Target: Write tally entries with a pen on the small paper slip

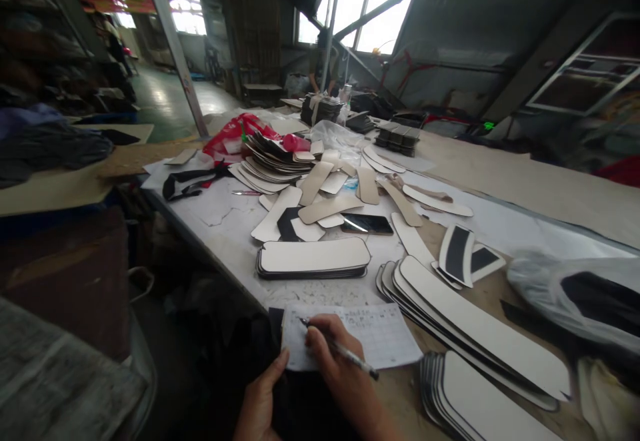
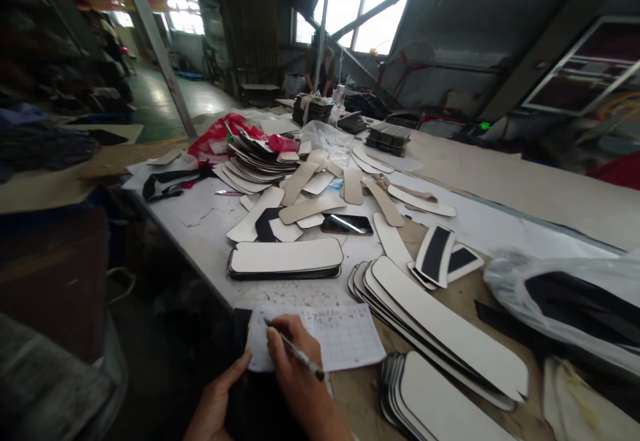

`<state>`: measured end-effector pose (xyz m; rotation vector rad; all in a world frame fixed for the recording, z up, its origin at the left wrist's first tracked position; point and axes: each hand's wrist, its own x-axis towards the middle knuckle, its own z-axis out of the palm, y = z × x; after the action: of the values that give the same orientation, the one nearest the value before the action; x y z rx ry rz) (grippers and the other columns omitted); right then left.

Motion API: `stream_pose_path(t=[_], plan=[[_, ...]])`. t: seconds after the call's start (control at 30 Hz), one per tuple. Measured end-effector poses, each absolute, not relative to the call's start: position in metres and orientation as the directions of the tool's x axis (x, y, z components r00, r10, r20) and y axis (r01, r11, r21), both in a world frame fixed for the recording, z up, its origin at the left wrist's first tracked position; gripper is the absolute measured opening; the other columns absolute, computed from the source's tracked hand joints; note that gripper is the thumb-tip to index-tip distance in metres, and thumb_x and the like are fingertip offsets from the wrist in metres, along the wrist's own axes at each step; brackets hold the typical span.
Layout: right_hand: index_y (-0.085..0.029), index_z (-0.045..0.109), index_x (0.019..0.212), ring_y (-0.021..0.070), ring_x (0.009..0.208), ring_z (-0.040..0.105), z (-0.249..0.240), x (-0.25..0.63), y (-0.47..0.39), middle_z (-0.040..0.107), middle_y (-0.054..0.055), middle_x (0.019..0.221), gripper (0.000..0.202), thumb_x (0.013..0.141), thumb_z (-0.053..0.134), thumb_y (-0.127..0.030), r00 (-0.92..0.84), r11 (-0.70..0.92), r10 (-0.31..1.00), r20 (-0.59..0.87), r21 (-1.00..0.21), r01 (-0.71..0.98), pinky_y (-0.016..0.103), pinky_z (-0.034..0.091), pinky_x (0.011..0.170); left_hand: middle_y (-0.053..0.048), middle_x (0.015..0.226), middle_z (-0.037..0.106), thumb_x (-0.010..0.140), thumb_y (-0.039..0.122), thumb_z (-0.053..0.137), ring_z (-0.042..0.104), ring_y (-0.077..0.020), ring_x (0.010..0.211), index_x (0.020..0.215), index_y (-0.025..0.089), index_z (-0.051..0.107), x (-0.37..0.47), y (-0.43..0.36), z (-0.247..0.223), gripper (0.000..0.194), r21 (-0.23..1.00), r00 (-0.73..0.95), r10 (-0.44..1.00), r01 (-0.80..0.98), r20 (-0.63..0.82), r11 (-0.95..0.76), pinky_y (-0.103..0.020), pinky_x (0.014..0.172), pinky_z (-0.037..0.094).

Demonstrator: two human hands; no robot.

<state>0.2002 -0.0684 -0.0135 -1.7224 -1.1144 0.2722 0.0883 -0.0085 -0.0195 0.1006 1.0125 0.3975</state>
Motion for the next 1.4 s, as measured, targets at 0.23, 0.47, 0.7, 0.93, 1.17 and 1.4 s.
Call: stream_pose_path(t=[0.23, 0.47, 0.7, 0.93, 1.17, 1.4], plan=[[-0.021, 0.053, 0.078, 0.0122, 0.059, 0.055, -0.006, 0.202, -0.054, 0.057, -0.003, 0.066, 0.017, 0.090, 0.048, -0.031, 0.505, -0.085, 0.809, 0.302, -0.789, 0.608, 0.022, 0.043, 0.056, -0.015, 0.090, 0.071, 0.067, 0.019, 0.077, 0.066, -0.0332, 0.093, 0.115, 0.008, 0.060, 0.088, -0.011, -0.032, 0.053, 0.254, 0.446, 0.405, -0.359, -0.798, 0.898, -0.044, 0.086, 0.053], [-0.021, 0.045, 0.070, 0.0123, 0.059, 0.049, -0.021, 0.203, -0.047, 0.048, -0.003, 0.062, 0.024, 0.092, 0.041, -0.031, 0.601, -0.095, 0.725, 0.338, -0.814, 0.573, 0.023, 0.041, 0.057, -0.011, 0.094, 0.072, 0.066, 0.022, 0.079, 0.066, -0.0301, 0.094, 0.111, 0.011, 0.063, 0.088, -0.008, -0.023, 0.049, 0.327, 0.366, 0.445, -0.341, -0.817, 0.881, -0.042, 0.090, 0.052], [-0.021, 0.047, 0.073, 0.0121, 0.059, 0.051, -0.025, 0.202, -0.046, 0.050, -0.003, 0.064, 0.020, 0.091, 0.043, -0.028, 0.563, -0.068, 0.740, 0.368, -0.791, 0.607, 0.023, 0.043, 0.056, -0.015, 0.096, 0.071, 0.069, 0.015, 0.075, 0.063, -0.0307, 0.101, 0.101, 0.004, 0.065, 0.090, -0.008, -0.022, 0.036, 0.320, 0.378, 0.464, -0.385, -0.801, 0.866, -0.038, 0.091, 0.051], [-0.021, 0.049, 0.079, 0.0125, 0.062, 0.054, -0.029, 0.202, -0.045, 0.054, -0.002, 0.068, 0.017, 0.092, 0.043, -0.027, 0.508, -0.093, 0.797, 0.328, -0.764, 0.638, 0.024, 0.044, 0.060, -0.015, 0.102, 0.069, 0.067, 0.016, 0.076, 0.064, -0.0319, 0.099, 0.108, 0.007, 0.064, 0.089, -0.006, -0.031, 0.044, 0.228, 0.445, 0.419, -0.422, -0.791, 0.878, -0.042, 0.092, 0.051], [-0.020, 0.049, 0.074, 0.0133, 0.062, 0.053, -0.027, 0.203, -0.049, 0.053, -0.001, 0.067, 0.023, 0.093, 0.041, -0.030, 0.642, -0.115, 0.670, 0.373, -0.802, 0.586, 0.024, 0.043, 0.059, -0.014, 0.099, 0.070, 0.066, 0.014, 0.076, 0.063, -0.0338, 0.099, 0.112, 0.008, 0.063, 0.091, -0.005, -0.035, 0.048, 0.222, 0.450, 0.423, -0.433, -0.787, 0.874, -0.045, 0.090, 0.052], [-0.020, 0.046, 0.071, 0.0125, 0.057, 0.048, -0.025, 0.202, -0.047, 0.047, -0.003, 0.062, 0.027, 0.093, 0.041, -0.034, 0.704, -0.140, 0.626, 0.337, -0.839, 0.526, 0.025, 0.040, 0.056, -0.014, 0.105, 0.069, 0.063, 0.012, 0.079, 0.061, -0.0322, 0.104, 0.113, 0.010, 0.063, 0.092, -0.006, -0.031, 0.053, 0.314, 0.413, 0.499, -0.438, -0.762, 0.842, -0.042, 0.093, 0.050]])
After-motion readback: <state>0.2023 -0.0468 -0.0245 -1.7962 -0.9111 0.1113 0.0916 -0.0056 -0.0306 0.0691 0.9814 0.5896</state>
